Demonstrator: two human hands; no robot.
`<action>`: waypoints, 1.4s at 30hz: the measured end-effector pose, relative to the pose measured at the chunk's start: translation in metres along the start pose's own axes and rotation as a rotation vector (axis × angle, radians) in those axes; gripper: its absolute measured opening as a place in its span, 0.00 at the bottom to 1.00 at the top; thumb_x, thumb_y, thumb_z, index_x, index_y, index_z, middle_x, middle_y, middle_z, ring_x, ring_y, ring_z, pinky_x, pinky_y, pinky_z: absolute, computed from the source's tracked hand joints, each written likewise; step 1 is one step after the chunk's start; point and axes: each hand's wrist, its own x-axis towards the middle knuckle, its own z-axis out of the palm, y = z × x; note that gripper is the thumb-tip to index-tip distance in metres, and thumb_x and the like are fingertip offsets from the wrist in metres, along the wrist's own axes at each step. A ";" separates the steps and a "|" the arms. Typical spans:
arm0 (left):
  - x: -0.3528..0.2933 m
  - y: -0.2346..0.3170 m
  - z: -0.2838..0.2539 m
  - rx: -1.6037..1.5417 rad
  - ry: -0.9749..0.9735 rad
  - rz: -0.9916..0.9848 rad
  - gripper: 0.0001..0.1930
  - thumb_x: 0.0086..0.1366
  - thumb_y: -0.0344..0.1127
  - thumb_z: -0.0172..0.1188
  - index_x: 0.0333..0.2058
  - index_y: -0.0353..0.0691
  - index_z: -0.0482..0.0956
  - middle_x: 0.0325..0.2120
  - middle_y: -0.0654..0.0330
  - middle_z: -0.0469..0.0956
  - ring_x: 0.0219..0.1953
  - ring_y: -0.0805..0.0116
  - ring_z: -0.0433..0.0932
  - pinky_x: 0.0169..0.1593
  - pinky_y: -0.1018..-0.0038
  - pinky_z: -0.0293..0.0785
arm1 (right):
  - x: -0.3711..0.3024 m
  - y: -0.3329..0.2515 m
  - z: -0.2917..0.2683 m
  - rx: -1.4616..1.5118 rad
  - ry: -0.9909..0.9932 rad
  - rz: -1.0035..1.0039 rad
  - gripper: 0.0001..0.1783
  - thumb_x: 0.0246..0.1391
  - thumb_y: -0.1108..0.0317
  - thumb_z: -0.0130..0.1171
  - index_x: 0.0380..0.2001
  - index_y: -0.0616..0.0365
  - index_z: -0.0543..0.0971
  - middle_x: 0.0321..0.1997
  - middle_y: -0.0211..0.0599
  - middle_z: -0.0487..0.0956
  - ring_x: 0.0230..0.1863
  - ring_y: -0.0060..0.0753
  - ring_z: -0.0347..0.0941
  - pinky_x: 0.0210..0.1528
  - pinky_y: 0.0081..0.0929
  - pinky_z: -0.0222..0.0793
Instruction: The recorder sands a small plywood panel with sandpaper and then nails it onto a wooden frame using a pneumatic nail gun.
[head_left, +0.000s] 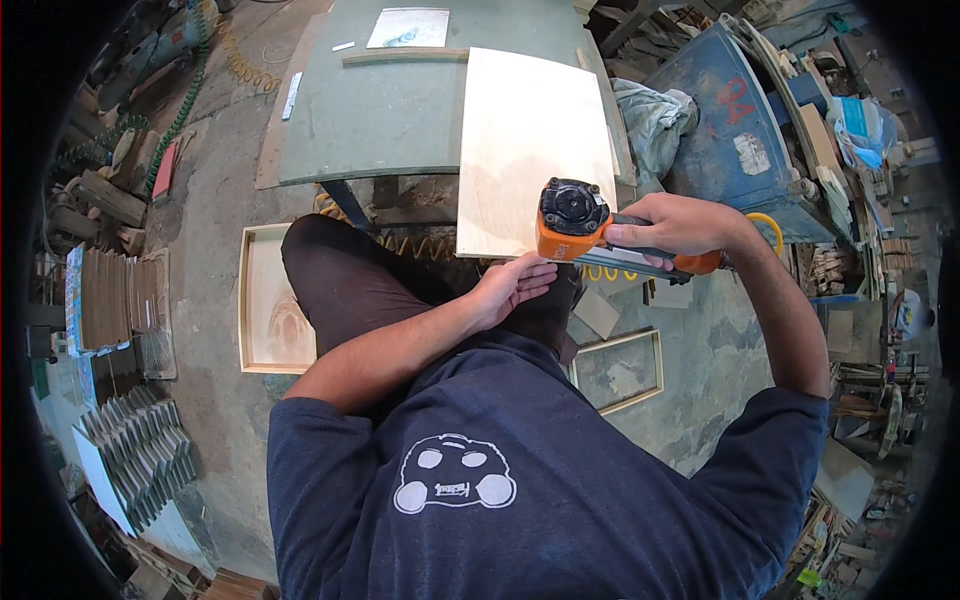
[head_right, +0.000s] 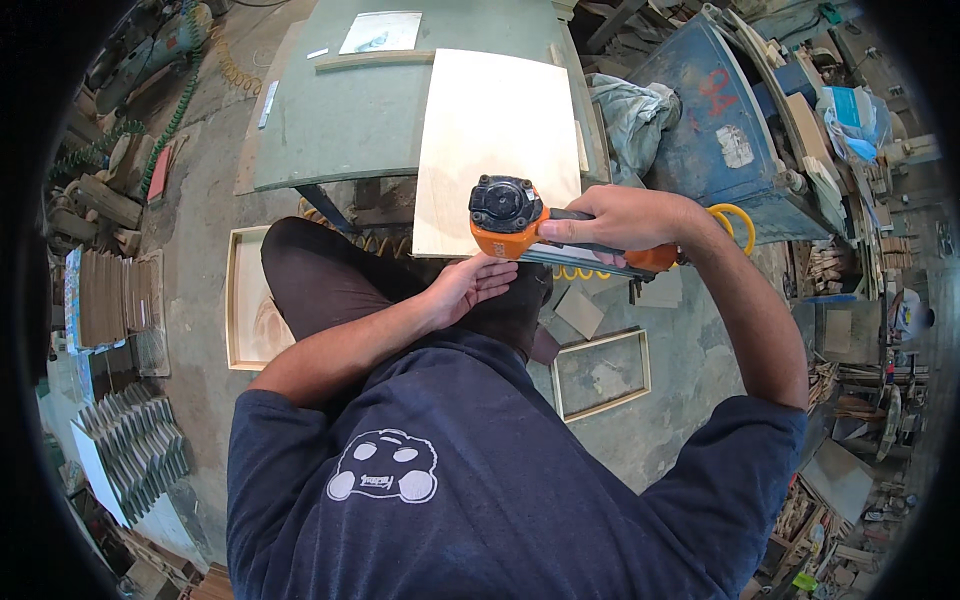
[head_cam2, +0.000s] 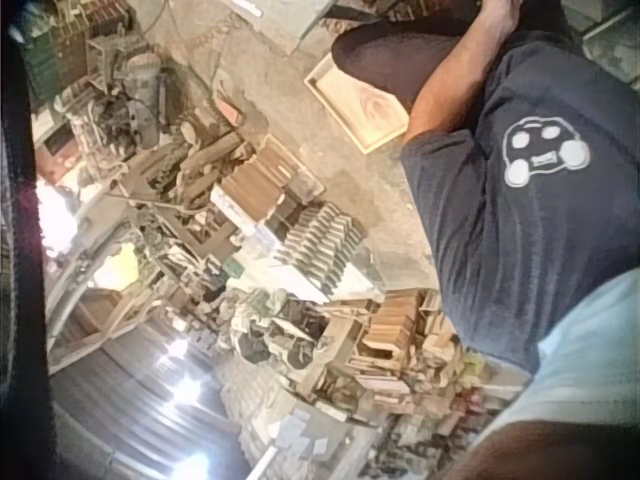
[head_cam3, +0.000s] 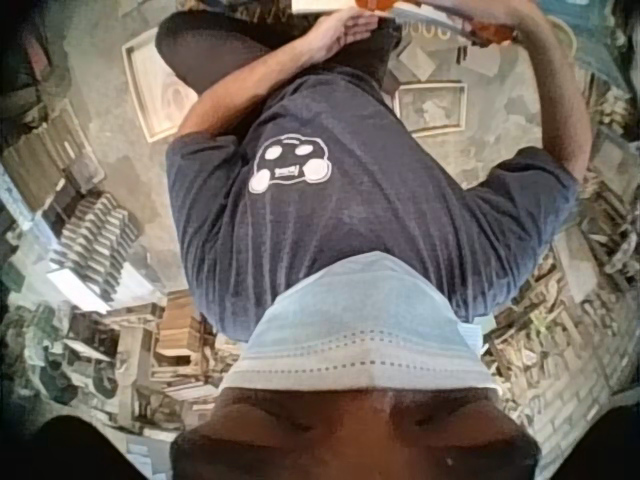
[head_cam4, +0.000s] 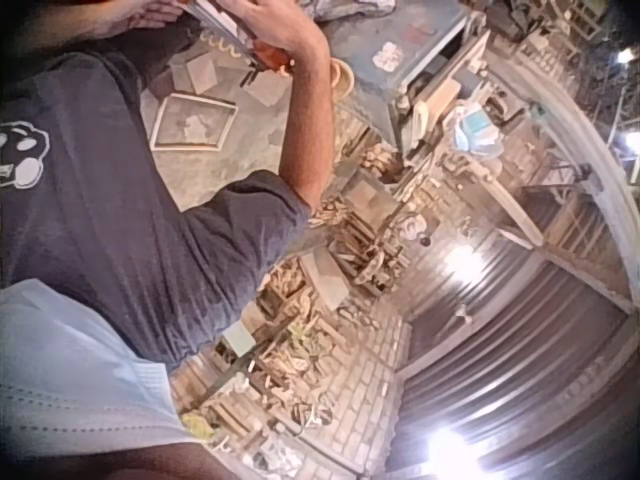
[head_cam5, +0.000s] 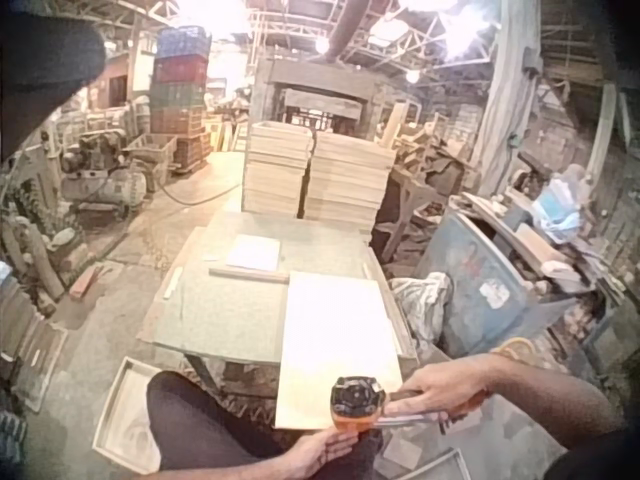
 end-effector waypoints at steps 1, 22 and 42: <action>0.000 0.000 0.000 -0.001 -0.001 0.000 0.27 0.72 0.46 0.45 0.59 0.29 0.61 0.58 0.49 0.67 0.60 0.61 0.67 0.63 0.66 0.63 | 0.000 -0.001 0.000 0.002 -0.003 0.018 0.34 0.62 0.39 0.46 0.36 0.66 0.79 0.21 0.32 0.76 0.21 0.18 0.72 0.22 0.19 0.68; 0.000 -0.001 -0.001 0.024 -0.018 0.010 0.28 0.72 0.48 0.46 0.59 0.29 0.61 0.58 0.49 0.67 0.61 0.62 0.66 0.63 0.67 0.63 | 0.000 -0.005 0.000 -0.031 -0.001 0.015 0.34 0.61 0.38 0.46 0.34 0.64 0.79 0.18 0.31 0.75 0.19 0.20 0.71 0.20 0.20 0.67; -0.001 -0.001 -0.002 0.064 -0.021 0.021 0.29 0.72 0.49 0.45 0.60 0.29 0.60 0.59 0.48 0.65 0.62 0.61 0.65 0.65 0.66 0.61 | 0.000 -0.014 -0.001 -0.060 0.006 -0.007 0.34 0.58 0.38 0.50 0.31 0.64 0.79 0.16 0.29 0.73 0.17 0.21 0.71 0.20 0.21 0.68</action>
